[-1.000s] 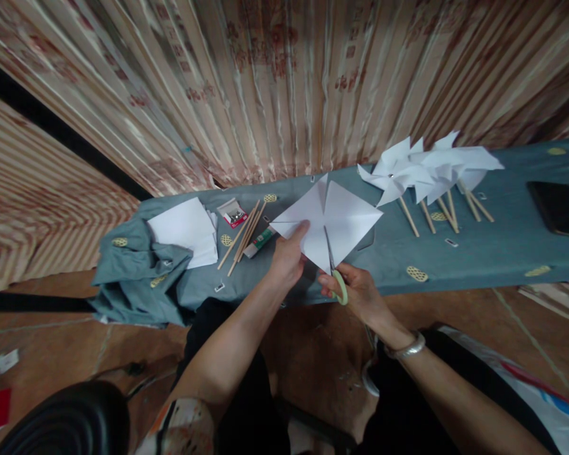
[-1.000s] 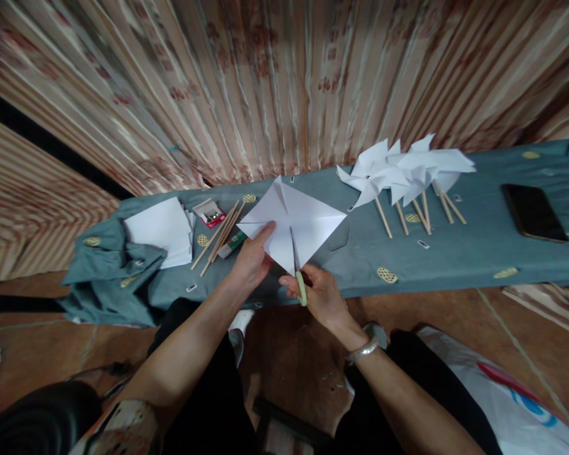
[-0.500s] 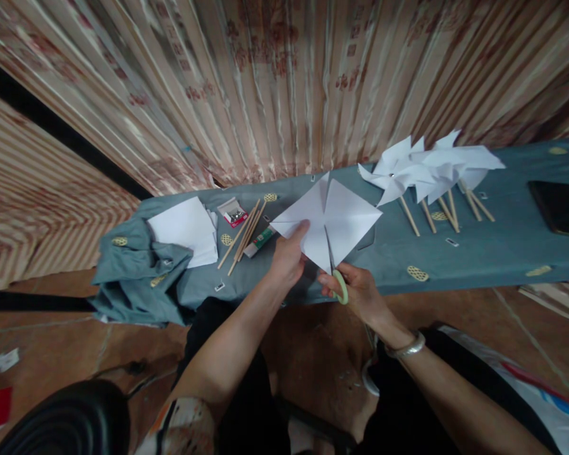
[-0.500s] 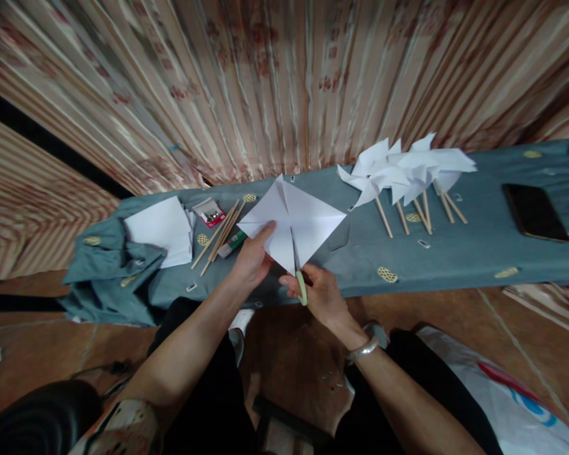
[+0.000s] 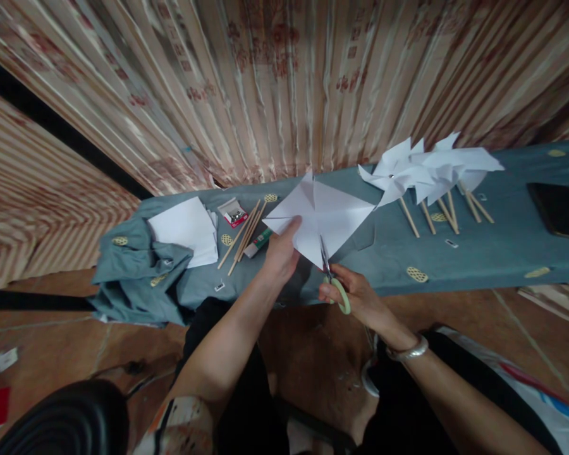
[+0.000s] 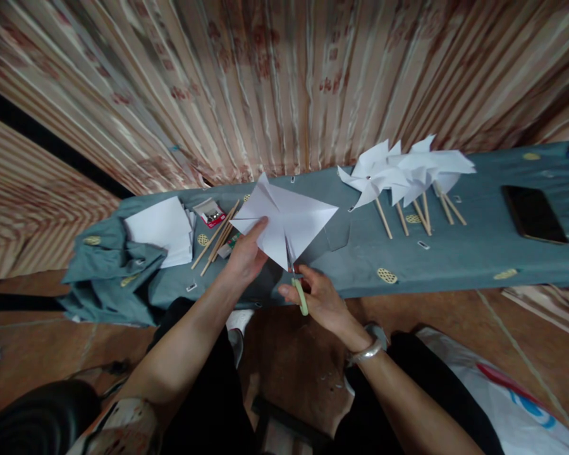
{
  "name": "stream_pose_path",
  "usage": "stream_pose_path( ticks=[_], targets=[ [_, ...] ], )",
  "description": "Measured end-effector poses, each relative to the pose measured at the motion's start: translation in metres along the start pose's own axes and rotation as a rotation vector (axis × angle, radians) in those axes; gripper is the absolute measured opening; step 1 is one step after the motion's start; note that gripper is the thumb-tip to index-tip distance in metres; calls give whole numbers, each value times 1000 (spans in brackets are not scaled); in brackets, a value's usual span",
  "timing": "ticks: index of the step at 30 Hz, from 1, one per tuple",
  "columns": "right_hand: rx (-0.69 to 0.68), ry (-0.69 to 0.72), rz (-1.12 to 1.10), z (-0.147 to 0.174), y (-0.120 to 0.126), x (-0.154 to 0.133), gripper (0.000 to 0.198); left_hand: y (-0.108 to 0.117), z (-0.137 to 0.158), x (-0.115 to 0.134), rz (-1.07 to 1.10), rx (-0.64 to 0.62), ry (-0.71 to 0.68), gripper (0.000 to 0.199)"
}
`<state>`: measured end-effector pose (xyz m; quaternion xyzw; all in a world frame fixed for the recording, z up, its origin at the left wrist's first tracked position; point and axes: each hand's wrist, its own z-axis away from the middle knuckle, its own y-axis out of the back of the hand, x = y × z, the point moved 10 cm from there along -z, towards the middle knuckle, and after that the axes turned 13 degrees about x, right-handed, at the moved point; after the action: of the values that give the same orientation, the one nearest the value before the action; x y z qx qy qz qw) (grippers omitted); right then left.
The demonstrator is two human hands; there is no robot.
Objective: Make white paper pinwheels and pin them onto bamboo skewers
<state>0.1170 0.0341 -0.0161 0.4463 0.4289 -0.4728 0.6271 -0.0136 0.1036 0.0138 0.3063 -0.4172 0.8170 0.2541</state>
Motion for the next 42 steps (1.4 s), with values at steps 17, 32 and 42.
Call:
stream_pose_path(
  ticks=[17,32,42],
  targets=[
    [494,233,49,7,86,-44,42,22,-16,29,-117,4,-142,25],
    [582,327,354,-1,110,-50,47,18,-5,-15,-414,-148,-6,31],
    [588,88,-122,-17,113,-27,51,-7,7,-18,-211,-312,131,42]
  ],
)
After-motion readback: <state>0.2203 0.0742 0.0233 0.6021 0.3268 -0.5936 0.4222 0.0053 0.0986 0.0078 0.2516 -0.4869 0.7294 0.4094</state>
